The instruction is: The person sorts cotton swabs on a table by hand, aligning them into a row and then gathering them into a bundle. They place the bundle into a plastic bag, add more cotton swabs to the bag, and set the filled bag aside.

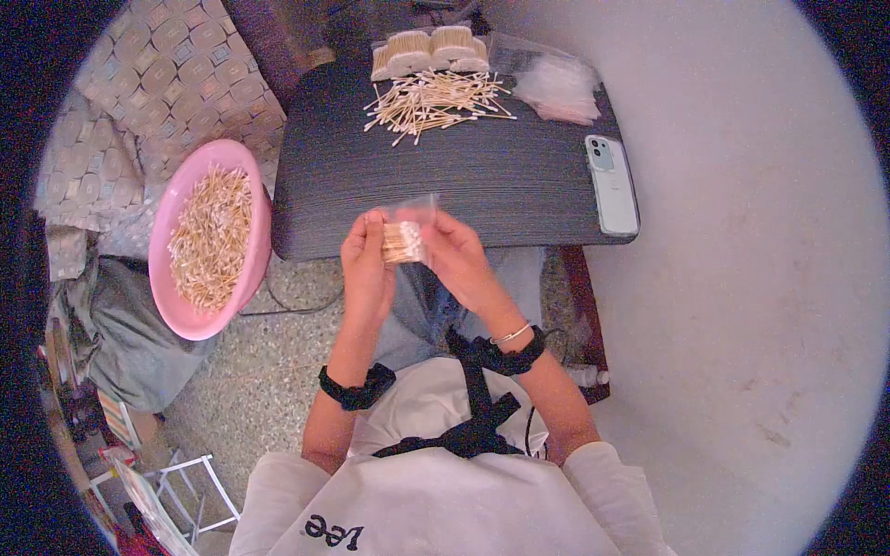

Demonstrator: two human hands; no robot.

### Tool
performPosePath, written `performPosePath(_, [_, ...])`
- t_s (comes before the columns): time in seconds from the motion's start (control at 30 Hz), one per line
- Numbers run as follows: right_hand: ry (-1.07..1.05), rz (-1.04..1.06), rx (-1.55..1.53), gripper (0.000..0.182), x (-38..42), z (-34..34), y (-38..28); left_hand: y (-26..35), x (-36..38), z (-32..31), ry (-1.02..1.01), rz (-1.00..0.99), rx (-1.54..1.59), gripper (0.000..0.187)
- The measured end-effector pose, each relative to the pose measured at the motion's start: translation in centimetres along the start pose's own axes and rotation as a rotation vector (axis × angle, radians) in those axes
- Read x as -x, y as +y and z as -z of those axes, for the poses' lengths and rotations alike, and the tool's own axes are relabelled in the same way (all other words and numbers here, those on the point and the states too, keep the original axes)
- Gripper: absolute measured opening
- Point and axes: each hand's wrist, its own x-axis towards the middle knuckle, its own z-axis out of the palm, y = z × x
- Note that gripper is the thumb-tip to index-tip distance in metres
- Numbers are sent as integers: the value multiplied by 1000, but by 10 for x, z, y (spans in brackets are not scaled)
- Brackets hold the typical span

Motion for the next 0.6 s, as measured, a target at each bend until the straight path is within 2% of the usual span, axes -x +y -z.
performPosePath(0.1, [-30, 8, -11, 33, 1, -1, 1, 2, 2, -5, 4, 36, 28, 23])
performPosePath(0.3, [21, -67, 442, 27, 1, 0, -6, -3, 6, 4, 76, 47, -52, 21])
performPosePath(0.4, [56, 1, 322, 22, -6, 9, 0, 0, 2, 17, 30, -120, -271, 22])
performPosePath(0.5, [81, 67, 499, 18, -16, 19, 1, 12, -7, 23, 75, -363, -565, 25])
performPosePath(0.6, [146, 9, 714, 14, -26, 17, -5, 20, -22, 33, 88, -437, -759, 22])
